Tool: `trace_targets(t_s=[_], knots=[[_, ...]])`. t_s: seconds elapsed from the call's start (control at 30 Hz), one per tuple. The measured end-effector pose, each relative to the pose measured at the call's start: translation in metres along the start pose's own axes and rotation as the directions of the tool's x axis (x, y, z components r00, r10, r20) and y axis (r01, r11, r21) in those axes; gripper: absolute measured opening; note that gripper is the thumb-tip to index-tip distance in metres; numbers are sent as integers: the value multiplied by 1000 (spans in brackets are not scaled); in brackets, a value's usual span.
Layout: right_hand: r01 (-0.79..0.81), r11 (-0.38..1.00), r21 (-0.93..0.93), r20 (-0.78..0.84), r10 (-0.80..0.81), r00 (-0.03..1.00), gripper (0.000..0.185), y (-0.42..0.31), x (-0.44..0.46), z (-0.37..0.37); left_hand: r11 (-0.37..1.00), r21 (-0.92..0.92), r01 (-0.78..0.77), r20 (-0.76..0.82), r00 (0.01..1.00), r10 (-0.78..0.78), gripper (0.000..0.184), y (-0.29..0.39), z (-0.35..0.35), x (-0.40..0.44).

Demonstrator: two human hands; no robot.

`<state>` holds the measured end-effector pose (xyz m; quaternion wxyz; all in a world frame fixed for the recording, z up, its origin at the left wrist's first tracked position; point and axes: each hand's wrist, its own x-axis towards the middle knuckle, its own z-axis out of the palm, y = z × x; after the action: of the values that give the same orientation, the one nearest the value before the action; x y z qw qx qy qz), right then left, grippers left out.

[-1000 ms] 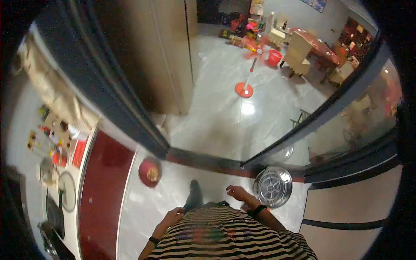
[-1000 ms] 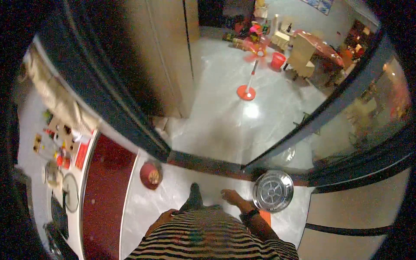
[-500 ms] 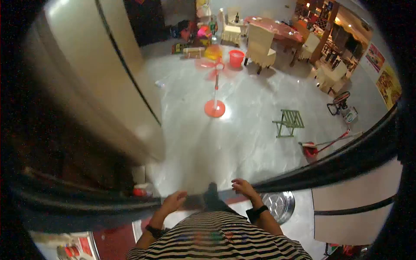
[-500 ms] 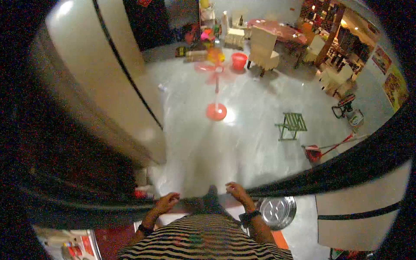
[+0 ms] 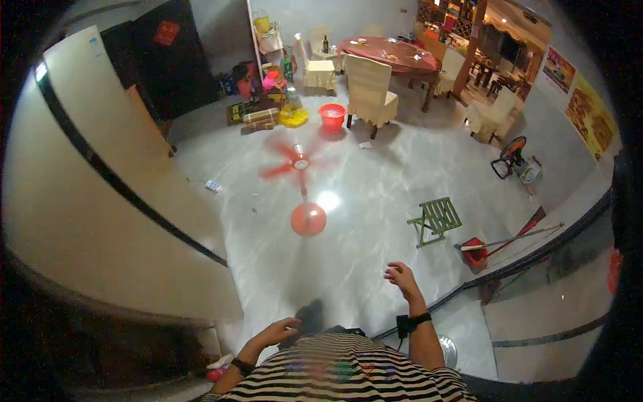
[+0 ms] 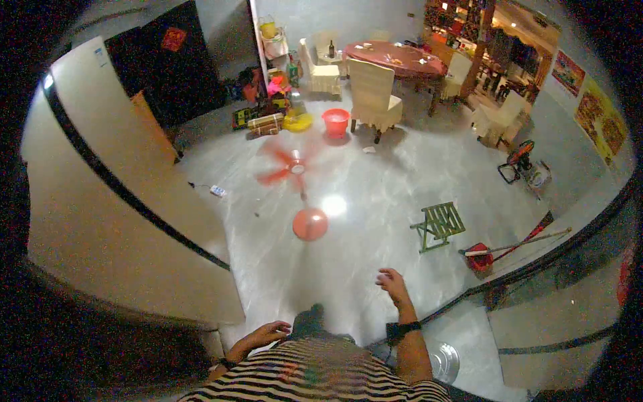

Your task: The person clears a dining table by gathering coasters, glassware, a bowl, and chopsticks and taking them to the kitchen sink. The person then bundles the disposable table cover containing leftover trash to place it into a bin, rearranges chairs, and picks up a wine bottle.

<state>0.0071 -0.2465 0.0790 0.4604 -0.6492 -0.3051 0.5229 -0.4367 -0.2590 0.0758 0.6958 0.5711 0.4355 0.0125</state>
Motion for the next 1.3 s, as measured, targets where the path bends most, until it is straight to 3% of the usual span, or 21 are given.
trace_targets(t_s=[0.03,0.17,0.23,0.27,0.3,0.33,0.37,0.4,0.5,0.63,0.73,0.77,0.8,0.83,0.87,0.97,1.07,1.13,1.2,1.27,1.3], knots=[[6,998,58,-79,-2,997,30,3,6,-15,994,53,-90,45,995,88,44,13,-11,21],[-52,998,40,-324,62,944,25,95,18,-99,990,120,-76,151,987,58,42,62,-50,103],[-156,980,126,-399,194,896,20,146,-3,-127,990,80,-112,209,973,93,41,75,-62,139],[-104,989,106,-374,137,917,17,169,-21,-133,989,67,-129,234,966,110,40,86,-67,155],[-316,949,-2,-424,286,859,19,178,-41,-138,988,86,-126,299,949,95,39,142,-68,154],[-369,929,28,-294,360,885,19,300,-39,-192,988,119,-98,296,953,59,39,152,-73,175],[-166,822,-544,-89,139,986,20,299,-53,-182,986,149,-69,290,957,23,39,155,-75,198],[154,426,-892,125,-95,988,21,294,-67,-171,983,178,-37,280,960,-15,39,157,-76,220],[-154,490,-858,-50,219,974,21,266,-47,-188,981,179,-72,251,968,25,42,180,-77,284],[-173,423,-889,-70,249,966,19,226,53,-282,966,191,-175,216,967,132,44,226,-55,375],[-58,302,-951,-39,67,997,18,184,175,-377,962,152,-228,255,949,184,44,298,-40,429],[-29,107,-994,-54,-236,970,23,145,220,-392,962,211,-174,223,967,126,42,341,-38,434],[-327,798,-507,-429,95,898,30,102,264,-410,969,166,-180,196,970,147,41,350,-39,451],[-171,985,24,-501,160,851,20,44,296,-409,974,123,-188,169,972,166,41,355,-45,469],[-161,986,50,-478,165,862,12,6,337,-419,977,82,-199,141,972,187,41,363,-50,486],[-27,966,259,-411,135,901,29,-86,436,-427,975,70,-212,66,976,207,39,408,-61,528],[-14,935,353,-361,151,920,26,-109,524,-433,973,30,-227,25,974,226,38,450,-79,586],[-74,920,385,-324,210,922,24,-93,572,-441,973,12,-232,0,973,232,37,473,-101,632],[-276,950,147,-211,303,929,22,-85,587,-462,973,7,-231,-36,972,231,37,501,-123,686],[-454,888,80,-68,459,886,16,-97,573,-490,963,40,-268,-40,962,269,36,548,-145,728],[-454,864,218,-125,486,865,10,-87,571,-502,964,43,-263,-35,964,264,36,580,-155,746]])
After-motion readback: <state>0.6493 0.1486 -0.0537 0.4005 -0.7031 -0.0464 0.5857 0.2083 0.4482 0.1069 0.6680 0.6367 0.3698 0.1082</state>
